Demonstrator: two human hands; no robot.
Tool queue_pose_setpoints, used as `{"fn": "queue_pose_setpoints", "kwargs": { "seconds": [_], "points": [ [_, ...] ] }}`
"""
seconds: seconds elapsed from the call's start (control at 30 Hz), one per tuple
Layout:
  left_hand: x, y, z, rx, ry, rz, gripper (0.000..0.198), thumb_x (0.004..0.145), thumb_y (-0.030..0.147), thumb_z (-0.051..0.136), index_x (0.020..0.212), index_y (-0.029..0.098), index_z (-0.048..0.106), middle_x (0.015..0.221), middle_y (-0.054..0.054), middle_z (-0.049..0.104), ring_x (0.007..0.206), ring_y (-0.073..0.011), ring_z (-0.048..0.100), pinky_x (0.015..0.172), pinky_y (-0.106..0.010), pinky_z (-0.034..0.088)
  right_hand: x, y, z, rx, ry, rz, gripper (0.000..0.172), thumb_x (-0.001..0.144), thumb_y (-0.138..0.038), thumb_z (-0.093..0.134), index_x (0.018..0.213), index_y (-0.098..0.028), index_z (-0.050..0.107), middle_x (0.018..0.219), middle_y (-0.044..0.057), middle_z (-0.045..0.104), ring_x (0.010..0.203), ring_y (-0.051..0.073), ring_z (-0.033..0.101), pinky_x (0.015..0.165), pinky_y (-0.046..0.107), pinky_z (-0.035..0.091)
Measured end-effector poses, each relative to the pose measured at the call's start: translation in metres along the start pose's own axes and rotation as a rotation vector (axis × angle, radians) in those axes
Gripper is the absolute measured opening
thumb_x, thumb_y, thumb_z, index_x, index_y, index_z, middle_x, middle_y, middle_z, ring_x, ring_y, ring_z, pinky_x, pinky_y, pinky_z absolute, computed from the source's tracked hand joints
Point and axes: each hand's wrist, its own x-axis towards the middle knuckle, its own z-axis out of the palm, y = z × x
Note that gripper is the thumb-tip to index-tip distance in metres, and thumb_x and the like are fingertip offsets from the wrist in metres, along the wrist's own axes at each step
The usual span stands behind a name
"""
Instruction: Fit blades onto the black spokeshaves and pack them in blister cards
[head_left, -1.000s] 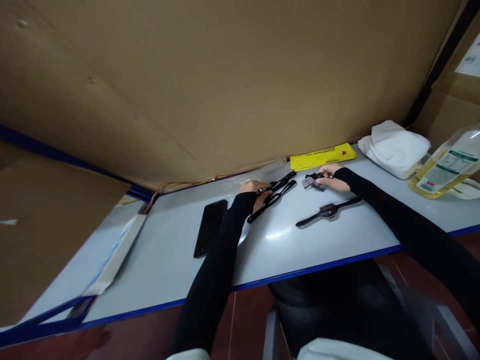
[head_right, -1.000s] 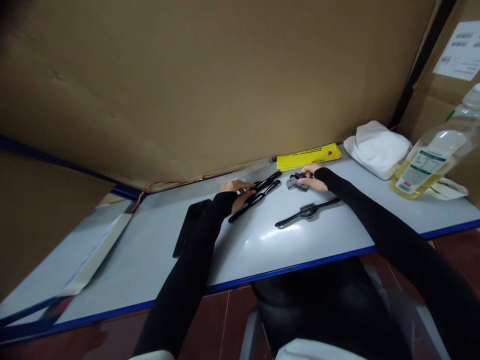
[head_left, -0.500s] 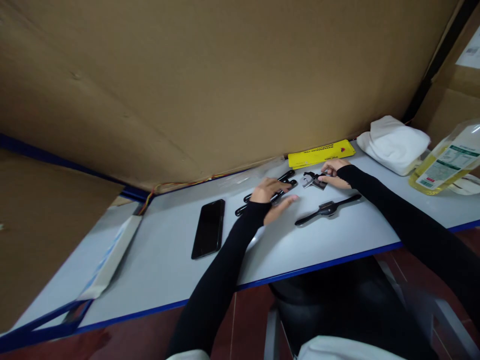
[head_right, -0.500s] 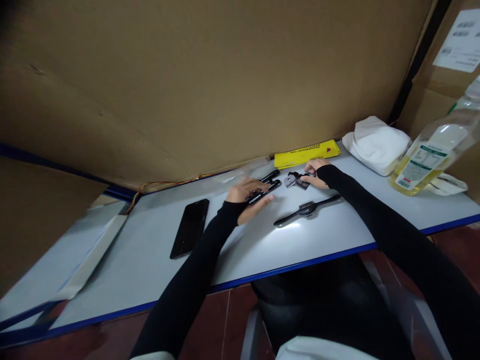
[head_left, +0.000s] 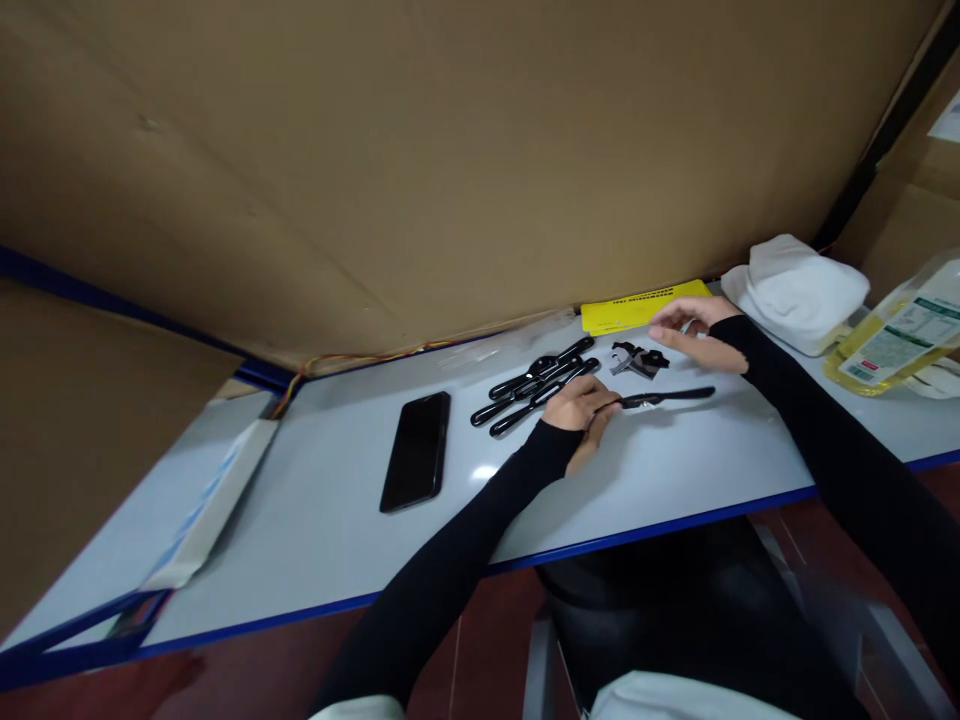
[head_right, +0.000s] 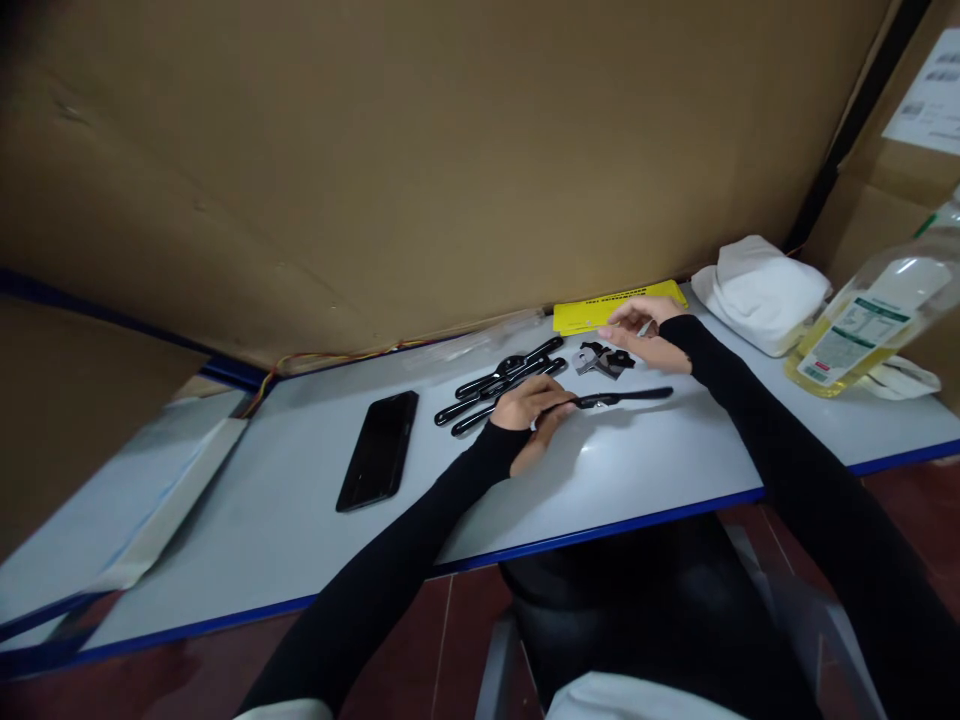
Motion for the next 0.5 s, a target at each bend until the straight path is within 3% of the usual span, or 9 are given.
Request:
{"fn": "queue_pose_setpoints", "kwargs": {
  "seconds": [0.13, 0.2, 0.27, 0.4, 0.5],
  "points": [
    [0.006, 0.004, -0.017, -0.302, 0.022, -0.282, 0.035, 0.092, 0.05, 0.07, 0.081, 0.019, 0.081, 0.073, -0.006, 0.069, 0.061, -0.0163, 0.06, 0.06, -0.03, 0.049, -0.013, -0.006, -0.002, 0.108, -0.281, -0.087, 0.06, 0.073, -0.063, 0.081, 0.115, -0.021, 0.077, 0.095, 0.005, 0.078, 0.073, 0.016, 0.062, 0.065, 0.028, 0.044],
    [0.009, 0.001, -0.024, -0.467, 0.022, -0.464, 0.042, 0.083, 0.057, 0.078, 0.073, 0.017, 0.077, 0.058, -0.003, 0.061, 0.046, -0.0109, 0.047, 0.045, -0.026, 0.039, -0.017, -0.007, 0.003, 0.101, -0.386, -0.1, 0.047, 0.075, -0.059, 0.081, 0.105, -0.022, 0.079, 0.084, 0.001, 0.077, 0.067, 0.014, 0.059, 0.063, 0.027, 0.042],
    [0.013, -0.004, -0.032, -0.616, 0.038, -0.575, 0.046, 0.074, 0.059, 0.086, 0.075, 0.014, 0.076, 0.055, -0.003, 0.06, 0.041, -0.0095, 0.045, 0.039, -0.024, 0.034, -0.018, -0.007, 0.009, 0.099, -0.413, -0.099, 0.033, 0.082, -0.053, 0.076, 0.089, -0.021, 0.077, 0.072, -0.002, 0.072, 0.062, 0.012, 0.055, 0.06, 0.026, 0.038],
    [0.02, -0.012, -0.044, -0.924, 0.079, -0.6, 0.06, 0.068, 0.059, 0.092, 0.101, 0.012, 0.076, 0.082, -0.011, 0.075, 0.06, -0.0195, 0.069, 0.041, -0.026, 0.051, -0.018, -0.012, 0.025, 0.327, -0.396, -0.028, 0.038, 0.088, -0.054, 0.072, 0.079, -0.018, 0.07, 0.064, -0.004, 0.061, 0.049, 0.007, 0.043, 0.05, 0.023, 0.032],
    [0.021, -0.011, -0.037, -1.012, 0.101, -0.482, 0.053, 0.07, 0.056, 0.092, 0.094, 0.013, 0.072, 0.099, -0.014, 0.077, 0.079, -0.0248, 0.077, 0.054, -0.032, 0.063, -0.022, -0.017, 0.047, 0.643, -0.379, 0.112, 0.05, 0.081, -0.066, 0.078, 0.084, -0.019, 0.063, 0.065, -0.005, 0.059, 0.043, 0.006, 0.039, 0.039, 0.023, 0.03]
  ]
}}
